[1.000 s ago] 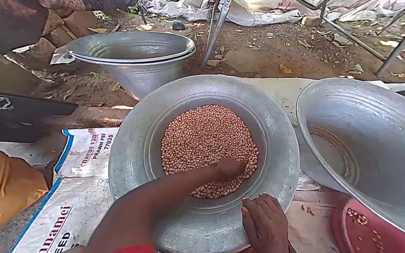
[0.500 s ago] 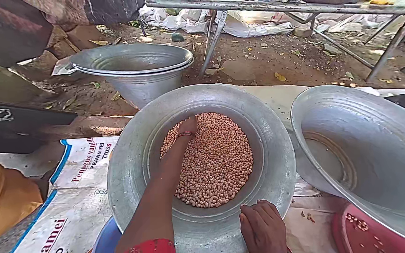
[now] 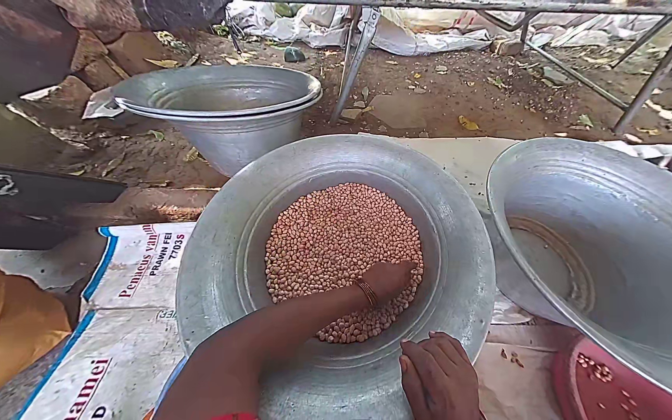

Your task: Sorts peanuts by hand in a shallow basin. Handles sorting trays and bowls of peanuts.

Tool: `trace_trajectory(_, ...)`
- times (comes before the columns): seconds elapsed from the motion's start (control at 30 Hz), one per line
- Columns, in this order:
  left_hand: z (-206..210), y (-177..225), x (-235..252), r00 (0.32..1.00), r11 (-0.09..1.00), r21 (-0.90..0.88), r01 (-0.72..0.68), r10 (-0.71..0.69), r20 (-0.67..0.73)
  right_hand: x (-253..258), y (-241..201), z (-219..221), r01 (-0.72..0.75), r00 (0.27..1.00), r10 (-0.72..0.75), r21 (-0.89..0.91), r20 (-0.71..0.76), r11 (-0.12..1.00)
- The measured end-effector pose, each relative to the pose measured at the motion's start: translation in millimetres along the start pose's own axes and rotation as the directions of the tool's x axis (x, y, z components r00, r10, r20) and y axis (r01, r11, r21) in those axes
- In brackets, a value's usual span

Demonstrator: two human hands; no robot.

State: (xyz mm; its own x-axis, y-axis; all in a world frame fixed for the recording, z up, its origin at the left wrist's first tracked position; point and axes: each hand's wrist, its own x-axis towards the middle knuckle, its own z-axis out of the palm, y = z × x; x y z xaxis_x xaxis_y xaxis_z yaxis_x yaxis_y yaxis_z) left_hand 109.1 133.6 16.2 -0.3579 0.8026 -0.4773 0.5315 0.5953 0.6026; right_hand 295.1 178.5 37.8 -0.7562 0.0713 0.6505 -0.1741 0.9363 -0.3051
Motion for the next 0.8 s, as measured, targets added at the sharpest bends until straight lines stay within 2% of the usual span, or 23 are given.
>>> trace_trajectory(0.13, -28.0, -22.1, 7.9, 0.979, 0.995, -0.081, 0.058, -0.072, -0.188, 0.5, -0.2, -0.7, -0.005, 1.0, 0.005, 0.001, -0.002, 1.0)
trace_trajectory(0.3, -65.5, -59.5, 32.4, 0.87, 0.948, -0.259, 0.187, -0.282, -0.404, 0.4, -1.3, -0.2, -0.013, 1.0, 0.014, 0.007, -0.006, 1.0)
trace_trajectory(0.4, -76.0, -66.5, 43.7, 0.856, 0.949, -0.24, 0.206, -0.294, -0.425, 1.3, -1.1, -0.6, -0.013, 1.0, 0.013, 0.008, -0.003, 1.0)
trace_trajectory(0.6, -72.6, -53.9, 68.8, 0.885, 0.945, -0.049, 0.325, -0.322, -0.337, 1.0, -1.5, -1.8, -0.021, 1.0, 0.02, 0.012, 0.01, 1.0)
trace_trajectory(0.8, -68.8, -51.9, 81.0, 0.851, 0.921, -0.064, 0.384, -0.38, -0.363, 0.4, -1.5, -0.9, -0.025, 1.0, 0.025, 0.012, 0.004, 1.0)
